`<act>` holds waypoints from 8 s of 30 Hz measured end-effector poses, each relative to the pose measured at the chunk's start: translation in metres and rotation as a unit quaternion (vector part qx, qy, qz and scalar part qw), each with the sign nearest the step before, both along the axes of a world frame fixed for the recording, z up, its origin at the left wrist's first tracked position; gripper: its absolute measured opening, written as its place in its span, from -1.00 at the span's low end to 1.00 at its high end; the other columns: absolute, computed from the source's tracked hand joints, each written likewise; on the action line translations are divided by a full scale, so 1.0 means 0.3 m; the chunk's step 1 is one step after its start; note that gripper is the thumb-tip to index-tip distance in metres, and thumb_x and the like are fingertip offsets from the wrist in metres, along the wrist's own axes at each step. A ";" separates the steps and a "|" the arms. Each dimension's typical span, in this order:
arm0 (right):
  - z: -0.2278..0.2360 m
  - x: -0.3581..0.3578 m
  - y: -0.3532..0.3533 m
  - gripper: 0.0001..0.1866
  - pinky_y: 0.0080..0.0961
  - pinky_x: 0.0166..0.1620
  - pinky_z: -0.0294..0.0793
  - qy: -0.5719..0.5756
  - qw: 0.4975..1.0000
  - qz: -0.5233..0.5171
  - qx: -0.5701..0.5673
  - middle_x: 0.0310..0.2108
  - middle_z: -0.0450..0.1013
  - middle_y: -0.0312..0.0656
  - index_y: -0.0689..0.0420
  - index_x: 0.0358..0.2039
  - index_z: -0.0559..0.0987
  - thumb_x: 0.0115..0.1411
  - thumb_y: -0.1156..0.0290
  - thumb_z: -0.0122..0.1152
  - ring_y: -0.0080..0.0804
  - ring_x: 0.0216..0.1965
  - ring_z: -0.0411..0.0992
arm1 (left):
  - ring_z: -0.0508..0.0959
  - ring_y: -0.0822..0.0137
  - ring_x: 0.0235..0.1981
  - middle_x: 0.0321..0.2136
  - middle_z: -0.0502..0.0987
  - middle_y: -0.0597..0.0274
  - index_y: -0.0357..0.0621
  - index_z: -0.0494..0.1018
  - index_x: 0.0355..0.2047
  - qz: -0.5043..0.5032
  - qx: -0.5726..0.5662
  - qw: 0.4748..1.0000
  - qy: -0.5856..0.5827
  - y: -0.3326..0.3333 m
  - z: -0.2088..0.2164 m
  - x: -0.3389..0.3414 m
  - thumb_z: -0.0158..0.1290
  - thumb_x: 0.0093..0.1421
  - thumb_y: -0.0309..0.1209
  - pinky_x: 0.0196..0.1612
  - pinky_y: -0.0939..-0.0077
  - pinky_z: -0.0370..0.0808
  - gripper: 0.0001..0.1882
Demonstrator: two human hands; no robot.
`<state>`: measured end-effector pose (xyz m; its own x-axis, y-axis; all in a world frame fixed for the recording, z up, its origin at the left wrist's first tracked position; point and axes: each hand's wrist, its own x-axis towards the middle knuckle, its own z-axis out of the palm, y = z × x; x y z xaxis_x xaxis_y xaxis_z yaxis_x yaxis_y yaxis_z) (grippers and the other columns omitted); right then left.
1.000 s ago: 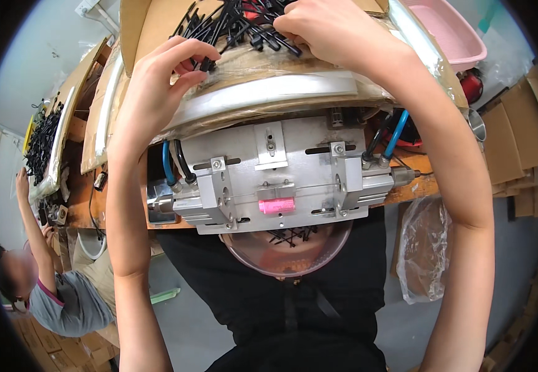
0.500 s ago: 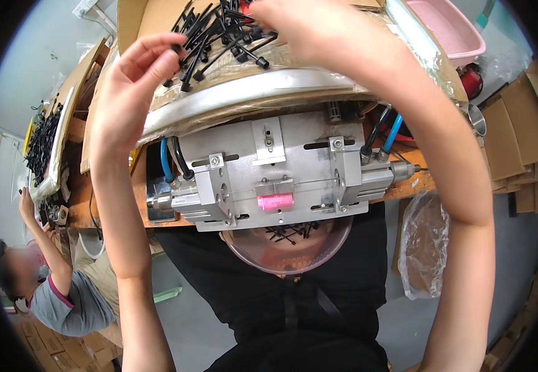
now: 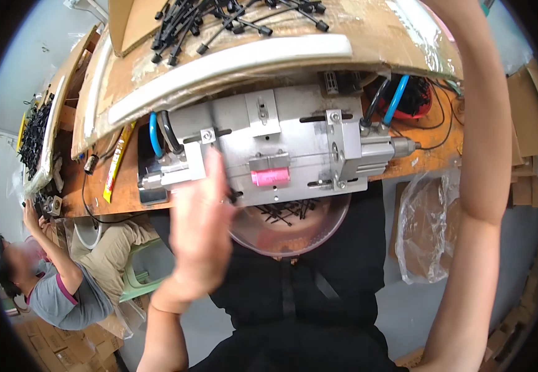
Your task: The person picks black cable ties from a cardboard box and inserts them into a metal jig on a workbench. They manipulate the ties within the jig, likely to attach a pink component, and then place the finished items into a clear plastic bowl. The process is repeated continuously throughout the video.
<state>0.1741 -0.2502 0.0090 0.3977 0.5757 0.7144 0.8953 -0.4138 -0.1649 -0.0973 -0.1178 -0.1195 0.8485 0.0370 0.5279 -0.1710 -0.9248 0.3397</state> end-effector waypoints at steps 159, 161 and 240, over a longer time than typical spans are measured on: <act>-0.142 -0.011 -0.007 -0.77 -0.54 -0.38 0.41 0.146 0.981 -0.081 -0.096 -0.46 0.50 -0.17 0.28 -0.14 0.54 0.20 0.50 0.18 -0.42 -0.50 0.44 | 0.50 0.20 -0.45 -0.45 0.49 0.12 -0.20 0.47 -0.25 -0.075 0.064 0.995 0.004 0.329 0.236 0.404 0.13 0.12 -0.57 -0.34 0.35 0.43 -0.83; -0.117 -0.047 -0.011 -0.76 -0.64 -0.41 0.41 0.245 0.968 -0.044 -0.017 -0.51 0.48 -0.22 0.29 -0.08 0.54 0.24 0.54 0.11 -0.53 -0.51 0.43 | 0.50 0.19 -0.44 -0.40 0.50 0.12 -0.19 0.47 -0.25 -0.074 0.074 0.994 0.009 0.321 0.220 0.343 0.13 0.09 -0.60 -0.31 0.35 0.44 -0.80; -0.247 -0.181 -0.264 -0.70 -0.66 -0.26 0.35 0.337 0.890 0.167 0.258 -0.20 0.52 -0.08 0.30 0.02 0.47 0.39 0.38 0.04 -0.53 -0.29 0.41 | 0.38 0.20 -0.25 -0.26 0.36 0.15 -0.36 0.18 0.28 0.050 0.011 0.988 0.143 -0.165 -0.159 0.013 0.10 0.01 -0.68 -0.11 0.36 0.39 -0.24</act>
